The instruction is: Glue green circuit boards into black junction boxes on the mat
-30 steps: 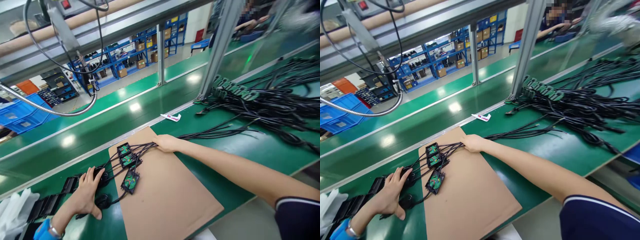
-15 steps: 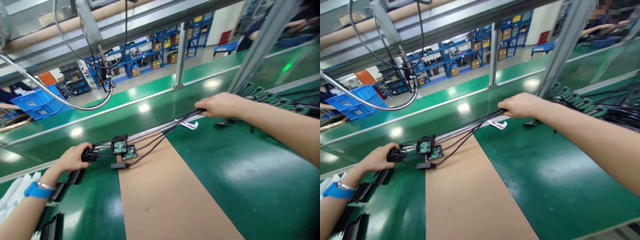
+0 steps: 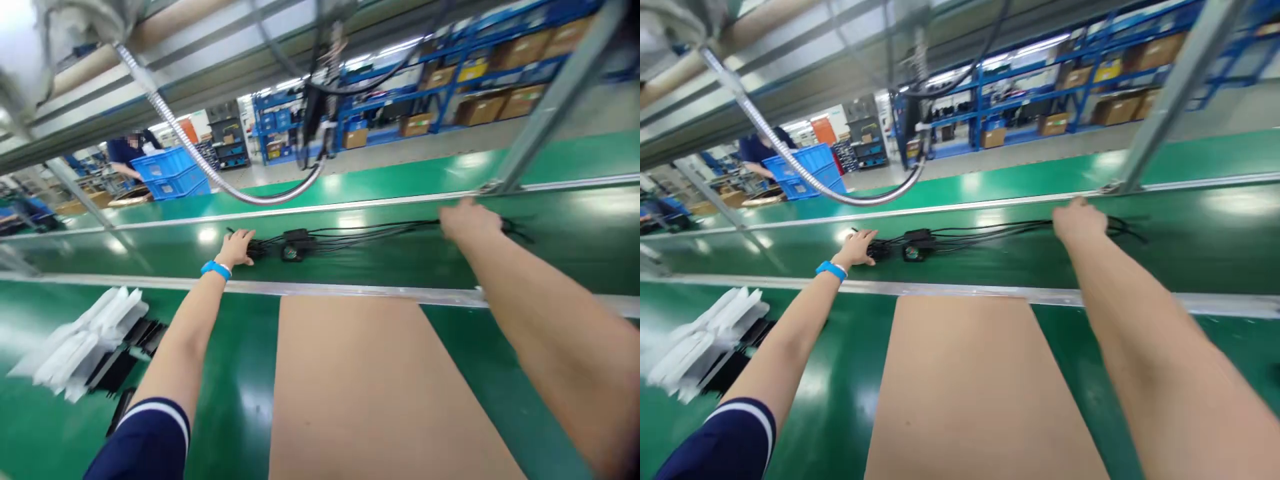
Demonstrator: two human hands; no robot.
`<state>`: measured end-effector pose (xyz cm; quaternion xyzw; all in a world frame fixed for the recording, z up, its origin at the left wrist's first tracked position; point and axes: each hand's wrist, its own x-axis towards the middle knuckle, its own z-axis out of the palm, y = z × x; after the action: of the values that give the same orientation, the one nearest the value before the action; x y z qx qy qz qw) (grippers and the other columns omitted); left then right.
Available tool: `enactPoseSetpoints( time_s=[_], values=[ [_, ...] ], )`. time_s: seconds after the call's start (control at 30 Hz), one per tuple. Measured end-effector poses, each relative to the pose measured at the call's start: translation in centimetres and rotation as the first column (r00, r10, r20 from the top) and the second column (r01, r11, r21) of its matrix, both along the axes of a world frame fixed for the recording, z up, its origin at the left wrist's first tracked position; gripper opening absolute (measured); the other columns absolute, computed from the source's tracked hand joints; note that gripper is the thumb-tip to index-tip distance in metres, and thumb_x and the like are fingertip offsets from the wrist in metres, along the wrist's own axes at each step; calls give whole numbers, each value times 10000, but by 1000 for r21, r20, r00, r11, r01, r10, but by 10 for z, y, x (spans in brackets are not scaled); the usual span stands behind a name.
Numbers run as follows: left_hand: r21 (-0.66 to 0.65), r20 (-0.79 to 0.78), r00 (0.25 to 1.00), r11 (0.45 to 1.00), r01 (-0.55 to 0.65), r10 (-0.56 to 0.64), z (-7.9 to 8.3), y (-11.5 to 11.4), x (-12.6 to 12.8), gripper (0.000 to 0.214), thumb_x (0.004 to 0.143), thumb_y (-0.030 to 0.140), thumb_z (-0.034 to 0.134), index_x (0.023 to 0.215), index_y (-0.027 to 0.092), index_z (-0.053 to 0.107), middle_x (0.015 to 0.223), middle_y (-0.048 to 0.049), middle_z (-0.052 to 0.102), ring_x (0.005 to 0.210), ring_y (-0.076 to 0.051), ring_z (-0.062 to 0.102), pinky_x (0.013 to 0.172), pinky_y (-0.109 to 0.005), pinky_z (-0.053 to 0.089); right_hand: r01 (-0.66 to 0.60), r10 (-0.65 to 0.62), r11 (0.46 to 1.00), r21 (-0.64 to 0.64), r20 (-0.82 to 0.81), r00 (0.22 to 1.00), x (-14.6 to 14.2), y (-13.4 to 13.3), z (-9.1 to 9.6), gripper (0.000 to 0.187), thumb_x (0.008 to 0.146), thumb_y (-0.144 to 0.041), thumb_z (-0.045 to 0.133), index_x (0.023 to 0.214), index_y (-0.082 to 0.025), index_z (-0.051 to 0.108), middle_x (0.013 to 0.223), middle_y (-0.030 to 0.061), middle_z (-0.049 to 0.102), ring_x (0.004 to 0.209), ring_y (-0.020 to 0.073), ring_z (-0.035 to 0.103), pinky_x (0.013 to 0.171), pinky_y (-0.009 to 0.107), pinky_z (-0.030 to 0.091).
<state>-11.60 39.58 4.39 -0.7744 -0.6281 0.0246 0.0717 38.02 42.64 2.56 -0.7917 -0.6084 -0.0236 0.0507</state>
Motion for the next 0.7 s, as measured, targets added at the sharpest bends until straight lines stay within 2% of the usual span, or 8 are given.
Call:
enactPoseSetpoints(
  time_s=[0.13,0.2,0.23,0.3,0.37,0.43,0.57,0.7],
  values=[
    [-6,73,994,997,-78,78,17,-64,-59,731,731,270,801,1405,262,519,1617,-107,297,1484,-345,253,1192,-546,173,-228,241,963,-141,88,966,-80,-19,-6,250,946,-267,600,1163,-145,625,1273,140,571,1108,254,594,924,474,527],
    [25,118,983,989,-147,143,30,-117,-94,618,809,292,731,1392,219,538,1590,-132,333,1462,-346,286,1180,-554,205,-496,505,860,-119,57,862,-154,-44,-5,269,968,-318,565,1176,-157,620,1265,131,578,1100,245,592,934,470,515],
    [41,141,975,983,-177,169,35,-148,-108,565,853,290,680,1389,181,539,1560,-154,372,1443,-337,318,1172,-546,233,-638,643,765,-89,27,766,-197,-62,-5,296,979,-343,548,1211,-170,609,1273,121,581,1107,235,588,951,463,505],
    [61,187,964,977,-205,190,35,-216,-129,454,916,238,568,1354,117,556,1461,-168,488,1384,-282,410,1161,-482,298,-876,875,481,-23,-43,481,-285,-106,-10,300,985,-349,543,1224,-183,613,1287,100,591,1163,226,568,990,438,485],
    [60,229,956,977,-204,185,22,-283,-140,351,900,172,545,1238,134,631,1321,-120,613,1278,-220,524,1133,-383,376,-979,976,202,15,-87,200,-366,-150,-18,263,974,-321,566,1194,-196,636,1273,86,611,1197,229,552,1022,437,466],
    [71,271,943,974,-217,191,-3,-342,-144,319,851,123,579,1156,169,662,1266,-92,647,1215,-205,579,1097,-352,429,-999,994,30,38,-105,26,-427,-182,-31,261,951,-306,604,1177,-181,637,1264,85,612,1178,224,565,1013,451,470],
    [143,363,894,933,-331,262,-58,-419,-141,325,895,271,605,1199,157,621,1260,-158,625,1181,-293,591,1024,-479,488,-996,986,-76,52,-146,-83,-476,-213,-58,132,916,-233,634,993,-130,663,1048,79,660,1028,206,610,907,406,507],
    [164,454,853,916,-365,259,-85,-440,-135,294,944,351,551,1180,195,630,1183,-129,645,1122,-277,609,973,-455,506,-980,957,-185,78,-212,-197,-474,-225,-68,191,847,-57,567,942,-160,696,1034,79,676,1005,198,605,899,353,491]
  ],
)
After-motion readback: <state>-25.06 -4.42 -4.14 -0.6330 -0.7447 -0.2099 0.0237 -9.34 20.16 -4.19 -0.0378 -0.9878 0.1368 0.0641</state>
